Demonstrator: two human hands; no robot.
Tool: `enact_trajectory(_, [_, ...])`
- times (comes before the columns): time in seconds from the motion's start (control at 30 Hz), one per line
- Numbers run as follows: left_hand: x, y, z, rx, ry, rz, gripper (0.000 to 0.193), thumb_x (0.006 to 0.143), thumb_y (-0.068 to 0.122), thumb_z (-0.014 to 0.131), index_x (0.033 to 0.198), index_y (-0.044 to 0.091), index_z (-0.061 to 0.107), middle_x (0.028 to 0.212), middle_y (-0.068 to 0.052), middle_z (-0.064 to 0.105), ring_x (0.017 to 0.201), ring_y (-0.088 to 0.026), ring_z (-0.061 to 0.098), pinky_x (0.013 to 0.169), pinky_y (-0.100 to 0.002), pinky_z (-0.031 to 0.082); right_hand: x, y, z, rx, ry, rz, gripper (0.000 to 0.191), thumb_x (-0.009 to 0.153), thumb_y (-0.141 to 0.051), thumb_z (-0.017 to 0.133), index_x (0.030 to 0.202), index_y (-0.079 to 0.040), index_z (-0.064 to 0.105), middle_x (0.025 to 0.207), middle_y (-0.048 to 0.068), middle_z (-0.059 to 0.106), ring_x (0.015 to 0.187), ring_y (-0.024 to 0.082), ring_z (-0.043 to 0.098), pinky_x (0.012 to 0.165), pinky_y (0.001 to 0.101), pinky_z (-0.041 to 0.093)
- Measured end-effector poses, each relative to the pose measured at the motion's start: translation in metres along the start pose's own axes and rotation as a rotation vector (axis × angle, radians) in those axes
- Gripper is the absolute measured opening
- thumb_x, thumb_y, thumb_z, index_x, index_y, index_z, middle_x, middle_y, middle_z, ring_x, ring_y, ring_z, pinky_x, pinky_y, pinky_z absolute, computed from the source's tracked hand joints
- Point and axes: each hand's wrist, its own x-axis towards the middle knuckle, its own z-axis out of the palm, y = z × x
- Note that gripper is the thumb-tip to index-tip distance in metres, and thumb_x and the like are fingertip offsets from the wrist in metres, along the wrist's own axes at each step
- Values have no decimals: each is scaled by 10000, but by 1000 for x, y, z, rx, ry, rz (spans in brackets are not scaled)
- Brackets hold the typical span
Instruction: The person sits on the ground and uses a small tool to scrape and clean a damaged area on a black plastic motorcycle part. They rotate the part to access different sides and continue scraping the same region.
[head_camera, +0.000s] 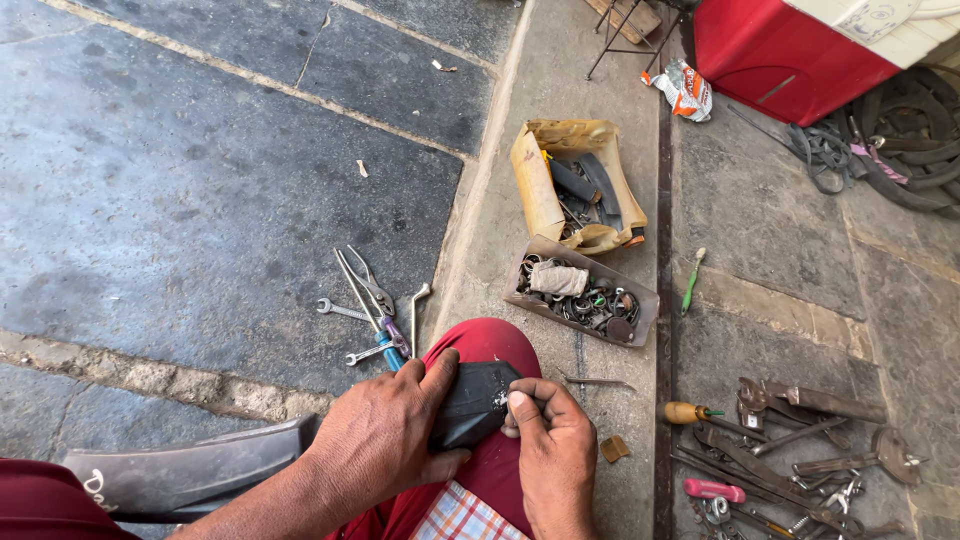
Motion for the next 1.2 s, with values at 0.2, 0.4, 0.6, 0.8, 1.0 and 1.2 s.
enact_trajectory(0.2, [-2,2,-3,20,-5,0,1142,722,589,831,1555,49,266,1158,-195,596,1034,-351,667,873,-437,561,1,-4,-7,-1,-85,-26,107,935,-40,661,986,27,726,733,38,652,660,103,589,636,255,520])
enact_trajectory(0.4, [-5,3,-2,27,-32,-15,1179,730,616,820,1575,40,234,1183,-193,592,1038,-347,666,873,-430,564,4,-6,-12,18,-114,36,106,919,-40,674,982,28,724,753,38,659,668,103,603,643,259,531])
enact_trajectory(0.6, [-4,4,-2,42,-53,-25,1198,736,639,810,1582,32,217,1147,-192,591,1048,-341,665,876,-426,564,1,-11,-7,-36,-47,70,130,932,-71,669,999,18,733,757,49,671,670,104,617,649,272,552])
enact_trajectory(0.8, [-7,3,-3,21,-30,-28,1182,722,625,821,1571,37,247,1114,-185,605,1027,-338,674,868,-427,568,-5,-8,-7,129,-88,-6,149,927,-49,663,1043,31,711,795,24,675,699,92,608,664,265,539])
enact_trajectory(1.0, [-5,-1,3,-16,21,-11,1179,700,626,839,1547,27,279,1112,-179,614,1019,-336,673,873,-422,562,1,6,-40,-38,-94,-99,163,902,-24,678,1019,56,758,804,101,755,740,149,700,727,287,591])
enact_trajectory(1.2, [4,-8,13,-7,19,-1,1180,711,631,830,1555,40,257,1152,-179,601,1025,-336,669,880,-426,557,11,28,-69,-116,-216,32,222,924,-29,614,1040,50,786,842,126,823,844,172,772,852,311,609])
